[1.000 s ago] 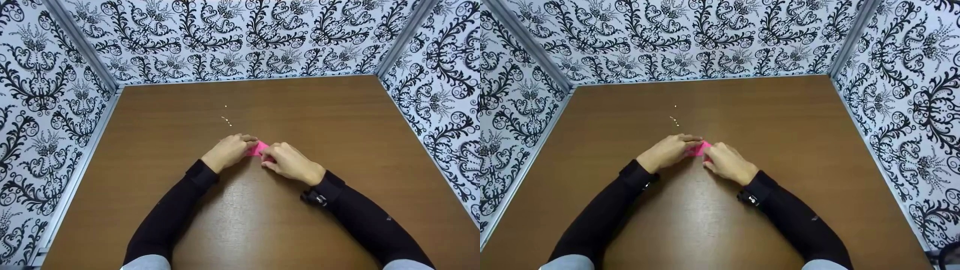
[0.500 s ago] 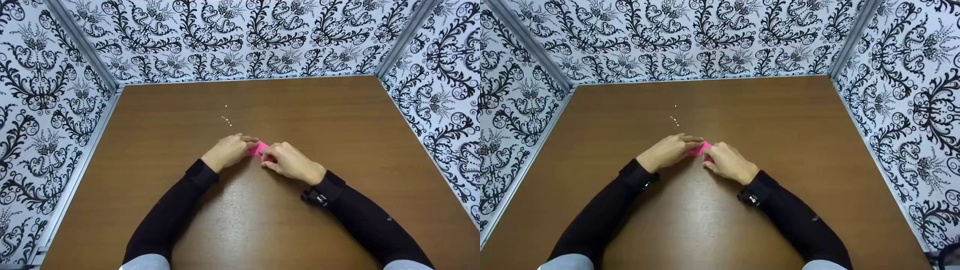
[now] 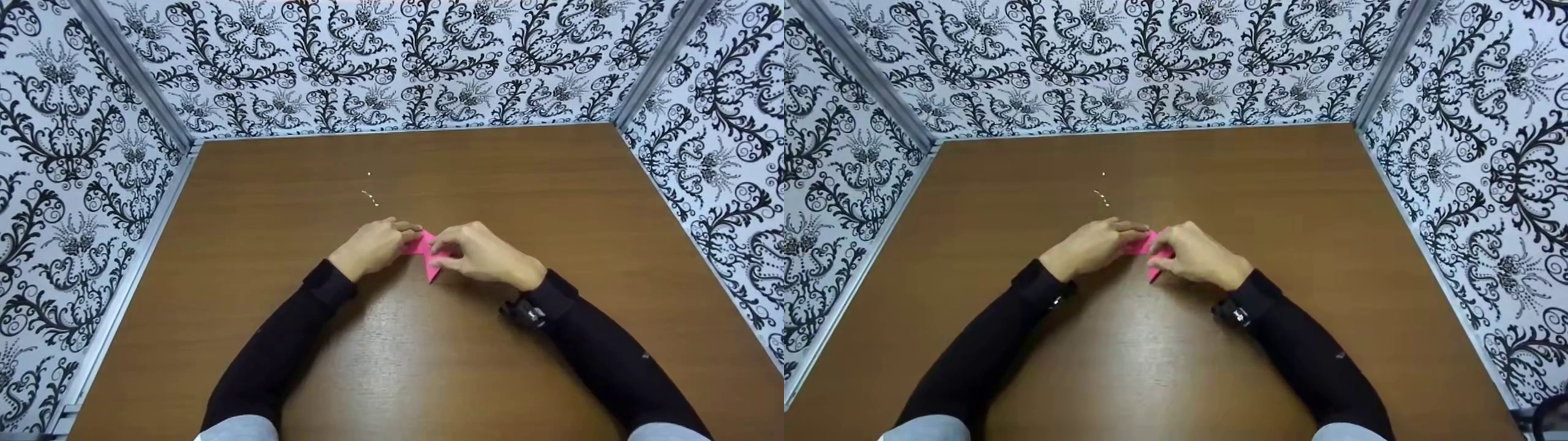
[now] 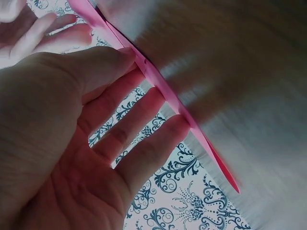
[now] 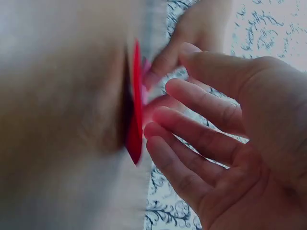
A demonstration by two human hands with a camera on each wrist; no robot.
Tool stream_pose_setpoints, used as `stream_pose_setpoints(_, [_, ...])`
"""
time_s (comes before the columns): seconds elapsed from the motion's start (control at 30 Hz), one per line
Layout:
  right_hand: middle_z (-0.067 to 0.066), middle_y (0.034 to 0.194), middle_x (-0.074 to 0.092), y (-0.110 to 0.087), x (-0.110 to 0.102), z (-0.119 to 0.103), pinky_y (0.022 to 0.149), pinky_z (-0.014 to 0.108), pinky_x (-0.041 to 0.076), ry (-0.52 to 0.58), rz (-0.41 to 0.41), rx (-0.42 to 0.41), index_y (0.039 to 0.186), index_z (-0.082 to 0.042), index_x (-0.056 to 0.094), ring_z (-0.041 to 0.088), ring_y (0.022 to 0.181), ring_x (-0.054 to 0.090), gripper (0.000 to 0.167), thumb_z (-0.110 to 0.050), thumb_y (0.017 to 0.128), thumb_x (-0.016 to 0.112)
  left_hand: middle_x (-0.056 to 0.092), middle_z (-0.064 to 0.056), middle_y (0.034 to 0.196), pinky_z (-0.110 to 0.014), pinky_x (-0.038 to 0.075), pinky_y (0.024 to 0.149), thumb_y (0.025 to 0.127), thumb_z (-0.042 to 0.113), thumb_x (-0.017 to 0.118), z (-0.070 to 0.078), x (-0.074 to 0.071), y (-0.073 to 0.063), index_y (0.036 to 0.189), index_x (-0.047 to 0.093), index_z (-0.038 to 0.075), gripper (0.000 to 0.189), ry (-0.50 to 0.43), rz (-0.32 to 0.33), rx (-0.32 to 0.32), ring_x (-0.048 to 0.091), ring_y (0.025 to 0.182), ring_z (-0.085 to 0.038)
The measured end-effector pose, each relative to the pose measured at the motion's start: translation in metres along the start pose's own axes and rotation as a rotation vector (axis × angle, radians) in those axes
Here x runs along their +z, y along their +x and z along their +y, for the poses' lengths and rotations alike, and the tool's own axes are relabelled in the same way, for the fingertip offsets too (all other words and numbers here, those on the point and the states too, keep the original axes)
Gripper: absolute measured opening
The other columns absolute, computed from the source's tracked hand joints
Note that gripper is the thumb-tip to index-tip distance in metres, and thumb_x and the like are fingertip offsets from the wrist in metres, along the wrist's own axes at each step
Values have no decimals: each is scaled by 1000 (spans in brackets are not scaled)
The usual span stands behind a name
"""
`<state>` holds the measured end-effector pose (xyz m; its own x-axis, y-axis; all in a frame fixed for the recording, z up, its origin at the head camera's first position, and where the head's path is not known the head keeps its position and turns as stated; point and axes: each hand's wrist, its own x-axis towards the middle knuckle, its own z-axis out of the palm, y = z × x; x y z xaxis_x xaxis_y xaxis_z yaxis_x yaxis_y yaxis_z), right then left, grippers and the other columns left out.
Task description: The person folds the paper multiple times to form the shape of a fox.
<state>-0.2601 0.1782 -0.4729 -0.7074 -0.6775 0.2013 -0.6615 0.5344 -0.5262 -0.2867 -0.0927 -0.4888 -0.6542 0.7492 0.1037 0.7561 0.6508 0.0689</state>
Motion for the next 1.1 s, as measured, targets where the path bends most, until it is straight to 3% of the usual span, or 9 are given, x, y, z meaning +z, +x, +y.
stream_pose_setpoints(0.17, [6, 108, 90, 13, -12, 10, 88, 42, 70, 16, 64, 168, 117, -9, 90, 21, 97, 83, 12, -15, 107, 86, 74, -5, 162, -51, 63, 122, 113, 9, 74, -1, -1, -1, 153, 77, 13, 40, 6, -4, -3, 76, 139, -37])
stream_pose_setpoints(0.37, [2, 98, 88, 41, -13, 26, 78, 32, 60, 21, 34, 291, 109, -14, 90, 18, 85, 76, 6, -18, 107, 87, 74, -6, 163, -51, 61, 125, 114, 11, 74, -1, -1, -1, 155, 75, 13, 41, 7, -16, -16, 75, 140, -38])
stream_pose_setpoints(0.67, [3, 93, 86, 70, -2, 38, 84, 35, 58, -60, -39, 314, 99, -16, 91, 21, 89, 76, 7, -15, 103, 85, 77, -7, 158, -52, 67, 112, 116, 9, 68, 1, 4, 3, 151, 78, 12, 37, -32, 13, -15, 75, 136, -37])
stream_pose_setpoints(1.1, [4, 95, 88, 82, 0, 34, 88, 39, 62, -76, -69, 408, 94, -13, 92, 22, 91, 77, 7, -10, 96, 86, 77, -7, 158, -52, 62, 123, 114, 11, 70, 0, 3, 1, 151, 78, 12, 38, -25, 15, -15, 74, 142, -36])
